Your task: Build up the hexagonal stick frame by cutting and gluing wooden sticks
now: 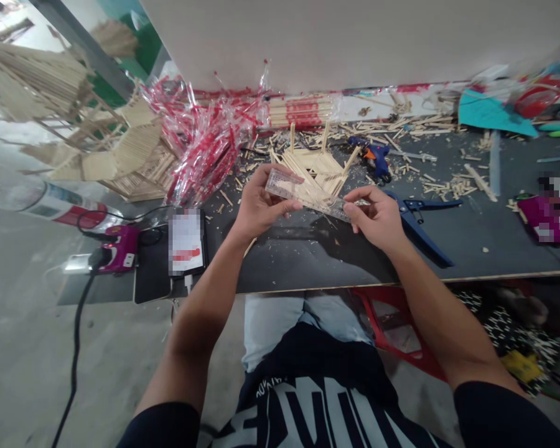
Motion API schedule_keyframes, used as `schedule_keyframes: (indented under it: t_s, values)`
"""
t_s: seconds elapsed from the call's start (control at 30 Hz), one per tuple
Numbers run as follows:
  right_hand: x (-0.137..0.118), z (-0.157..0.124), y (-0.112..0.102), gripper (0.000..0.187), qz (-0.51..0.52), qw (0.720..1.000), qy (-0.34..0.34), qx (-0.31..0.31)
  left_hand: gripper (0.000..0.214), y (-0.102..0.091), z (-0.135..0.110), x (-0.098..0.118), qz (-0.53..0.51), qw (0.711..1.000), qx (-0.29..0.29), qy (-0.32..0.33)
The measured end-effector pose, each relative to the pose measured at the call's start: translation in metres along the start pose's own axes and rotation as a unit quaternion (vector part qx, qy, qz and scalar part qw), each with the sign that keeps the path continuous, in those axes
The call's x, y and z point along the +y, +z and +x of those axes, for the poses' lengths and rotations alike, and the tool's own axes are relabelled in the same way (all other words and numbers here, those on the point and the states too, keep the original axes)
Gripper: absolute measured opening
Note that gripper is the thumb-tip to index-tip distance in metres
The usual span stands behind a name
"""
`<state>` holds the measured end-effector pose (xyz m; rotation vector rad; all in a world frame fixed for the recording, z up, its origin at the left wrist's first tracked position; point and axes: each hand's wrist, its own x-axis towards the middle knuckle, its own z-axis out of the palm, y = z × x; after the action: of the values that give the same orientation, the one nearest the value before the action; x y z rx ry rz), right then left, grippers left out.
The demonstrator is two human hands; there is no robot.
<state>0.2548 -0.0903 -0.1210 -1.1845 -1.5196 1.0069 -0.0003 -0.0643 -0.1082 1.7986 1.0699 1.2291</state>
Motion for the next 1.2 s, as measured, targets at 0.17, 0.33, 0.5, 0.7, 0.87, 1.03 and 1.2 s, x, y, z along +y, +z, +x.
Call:
schedule_keyframes:
  t_s: [0.17, 0.33, 0.5, 0.7, 0.87, 1.03, 1.2]
  values:
    - [0.003, 0.001, -0.012, 0.055, 0.050, 0.995, -0.084, -0.010, 0.058, 0.001, 0.003, 0.000, -0.007, 0.996, 0.082, 0.014]
    - [0.009, 0.008, -0.015, 0.051, 0.077, 0.993, -0.061, 0.065, 0.054, 0.003, 0.004, -0.003, -0.023, 0.997, 0.068, 0.005]
    - [0.025, 0.016, -0.021, 0.045, -0.018, 0.985, -0.053, 0.164, 0.048, 0.005, 0.003, -0.010, 0.005, 0.998, -0.052, 0.024]
    - [0.033, 0.015, -0.020, 0.044, -0.106, 0.974, -0.112, 0.164, 0.033, 0.008, 0.002, -0.008, 0.070, 0.996, -0.049, 0.015]
    - [0.032, 0.016, -0.017, 0.044, -0.072, 0.971, -0.121, 0.191, 0.033, 0.005, 0.003, -0.009, 0.126, 0.992, 0.001, 0.014]
    - [0.029, 0.018, -0.020, 0.044, -0.060, 0.965, -0.123, 0.222, 0.016, 0.001, 0.005, -0.011, 0.109, 0.991, 0.079, 0.022]
    - [0.026, 0.016, -0.023, 0.043, -0.057, 0.963, -0.130, 0.229, 0.011, 0.001, 0.006, -0.012, 0.098, 0.992, 0.064, 0.042]
